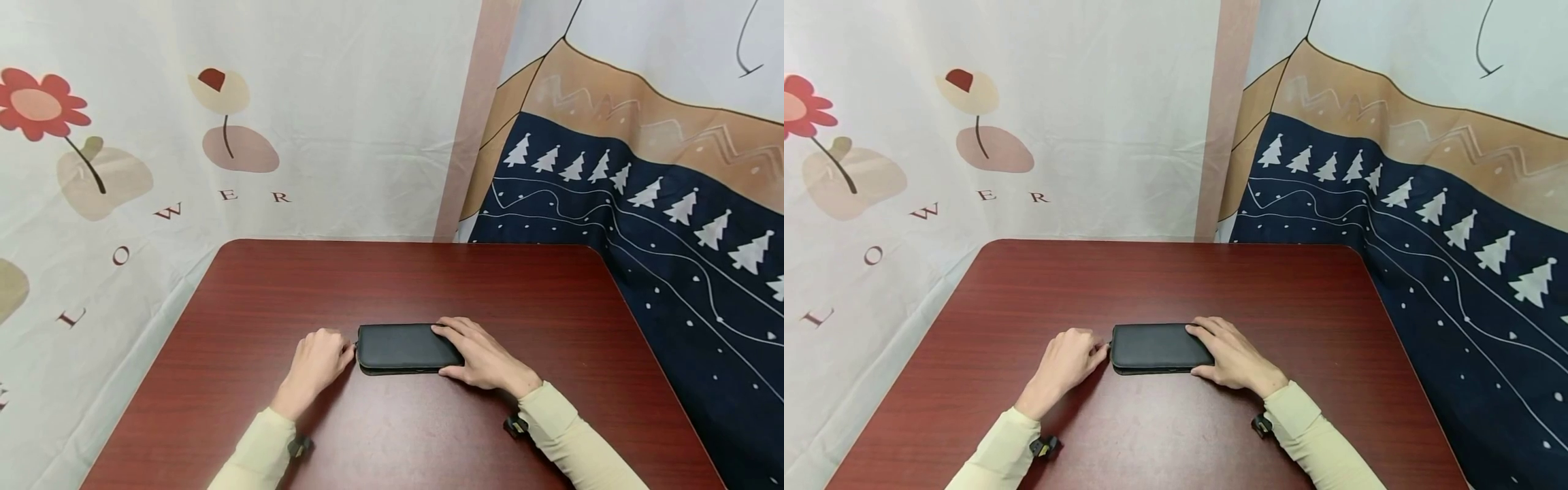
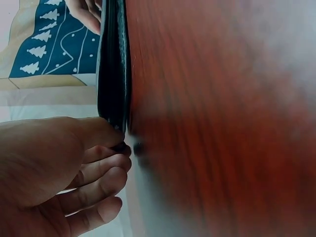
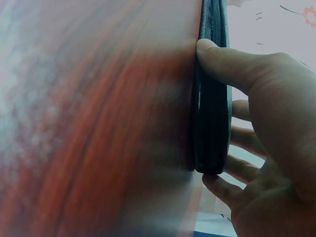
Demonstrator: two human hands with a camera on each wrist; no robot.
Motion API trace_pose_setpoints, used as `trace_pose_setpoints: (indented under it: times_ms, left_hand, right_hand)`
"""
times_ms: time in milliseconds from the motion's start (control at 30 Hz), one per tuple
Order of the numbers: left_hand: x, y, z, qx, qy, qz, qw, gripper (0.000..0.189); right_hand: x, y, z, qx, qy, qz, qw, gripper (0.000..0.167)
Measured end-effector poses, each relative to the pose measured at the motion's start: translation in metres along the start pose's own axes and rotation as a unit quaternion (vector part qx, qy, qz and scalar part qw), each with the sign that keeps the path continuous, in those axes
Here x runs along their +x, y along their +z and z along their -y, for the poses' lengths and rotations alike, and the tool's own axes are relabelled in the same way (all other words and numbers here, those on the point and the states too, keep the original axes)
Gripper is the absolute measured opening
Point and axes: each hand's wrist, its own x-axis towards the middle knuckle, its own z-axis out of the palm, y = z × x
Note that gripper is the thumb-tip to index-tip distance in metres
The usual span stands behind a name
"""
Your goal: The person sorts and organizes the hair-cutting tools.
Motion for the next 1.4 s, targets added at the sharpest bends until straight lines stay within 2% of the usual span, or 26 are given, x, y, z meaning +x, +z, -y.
trace_pose_setpoints:
  times_ms: [267, 433, 633, 1000, 1133, 1300, 1400]
  left_hand:
    - [0.013, 0.001, 0.008, 0.009, -0.002, 0.001, 1.0000, 0.054]
    - [0.018, 0.000, 0.011, 0.003, -0.004, 0.013, 0.9999, 0.049]
    - [0.019, 0.000, 0.011, -0.008, -0.011, 0.015, 0.9998, 0.042]
    - [0.017, 0.005, 0.011, -0.015, -0.002, 0.007, 0.9999, 0.052]
    - [0.015, 0.003, 0.011, -0.025, -0.002, 0.015, 0.9996, 0.040]
    - [0.013, -0.004, 0.013, -0.033, -0.005, 0.041, 0.9986, 0.010]
    - [0.013, -0.009, 0.018, -0.032, -0.002, 0.044, 0.9985, 0.016]
  right_hand:
    - [-0.001, 0.000, 0.003, 0.003, 0.003, 0.009, 0.9999, 0.083]
    - [-0.001, -0.002, 0.005, 0.002, 0.002, 0.013, 0.9999, 0.082]
    - [-0.001, -0.003, 0.005, -0.004, -0.005, 0.006, 1.0000, 0.082]
    - [-0.003, -0.002, 0.006, -0.010, -0.004, -0.002, 0.9999, 0.083]
    - [-0.003, -0.002, 0.006, -0.009, -0.002, -0.005, 0.9999, 0.085]
    - [-0.006, -0.004, 0.005, 0.012, 0.006, -0.007, 0.9999, 0.095]
    - [-0.008, -0.005, 0.002, 0.026, 0.018, -0.013, 0.9994, 0.097]
